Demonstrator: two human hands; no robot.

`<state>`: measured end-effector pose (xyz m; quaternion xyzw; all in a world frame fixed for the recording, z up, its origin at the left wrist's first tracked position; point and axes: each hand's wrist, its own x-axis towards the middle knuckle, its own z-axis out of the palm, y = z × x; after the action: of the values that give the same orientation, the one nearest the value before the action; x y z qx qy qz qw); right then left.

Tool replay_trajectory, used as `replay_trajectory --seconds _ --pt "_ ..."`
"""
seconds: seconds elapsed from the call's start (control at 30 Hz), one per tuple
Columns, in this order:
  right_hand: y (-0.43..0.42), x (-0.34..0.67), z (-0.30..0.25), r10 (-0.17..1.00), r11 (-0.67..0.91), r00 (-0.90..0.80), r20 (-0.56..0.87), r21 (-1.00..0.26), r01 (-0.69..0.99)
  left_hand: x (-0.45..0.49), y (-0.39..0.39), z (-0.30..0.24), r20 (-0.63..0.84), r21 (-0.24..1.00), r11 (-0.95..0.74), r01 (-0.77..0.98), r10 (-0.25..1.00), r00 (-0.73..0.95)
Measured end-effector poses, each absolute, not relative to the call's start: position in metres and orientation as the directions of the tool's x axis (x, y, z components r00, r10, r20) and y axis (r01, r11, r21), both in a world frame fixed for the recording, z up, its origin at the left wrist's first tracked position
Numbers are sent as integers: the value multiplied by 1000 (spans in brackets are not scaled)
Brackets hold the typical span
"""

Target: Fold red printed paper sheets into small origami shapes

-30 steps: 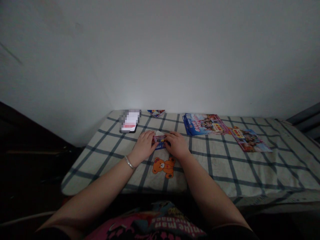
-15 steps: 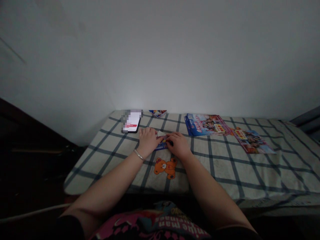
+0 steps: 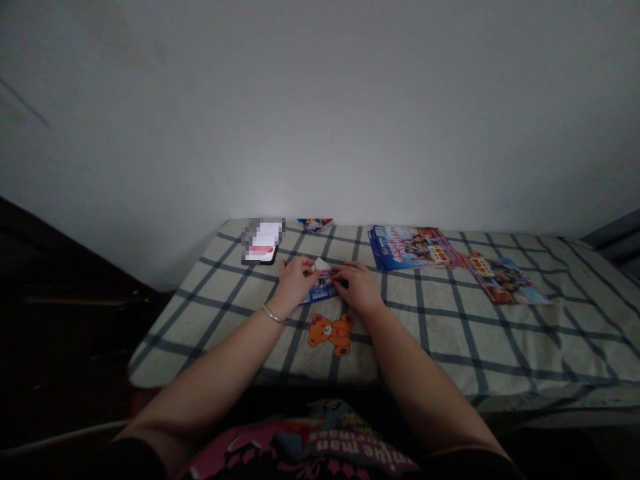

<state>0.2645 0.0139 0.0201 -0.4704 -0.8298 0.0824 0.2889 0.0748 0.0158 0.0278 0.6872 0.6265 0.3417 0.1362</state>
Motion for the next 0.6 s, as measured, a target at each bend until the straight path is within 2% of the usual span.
replay_trajectory --seconds 0.2,0.4,0.5,0.6 --pt "14 266 20 822 550 -378 426 -421 722 69 12 28 288 612 -243 753 955 74" --pt "13 268 20 840 511 -307 447 -464 724 58 8 33 372 553 -368 748 912 173" --pt "13 269 18 856 481 -243 456 -530 698 49 6 33 358 618 -391 683 913 198" --pt "13 269 17 901 401 -144 410 -655 640 44 5 32 380 654 -401 641 907 180"
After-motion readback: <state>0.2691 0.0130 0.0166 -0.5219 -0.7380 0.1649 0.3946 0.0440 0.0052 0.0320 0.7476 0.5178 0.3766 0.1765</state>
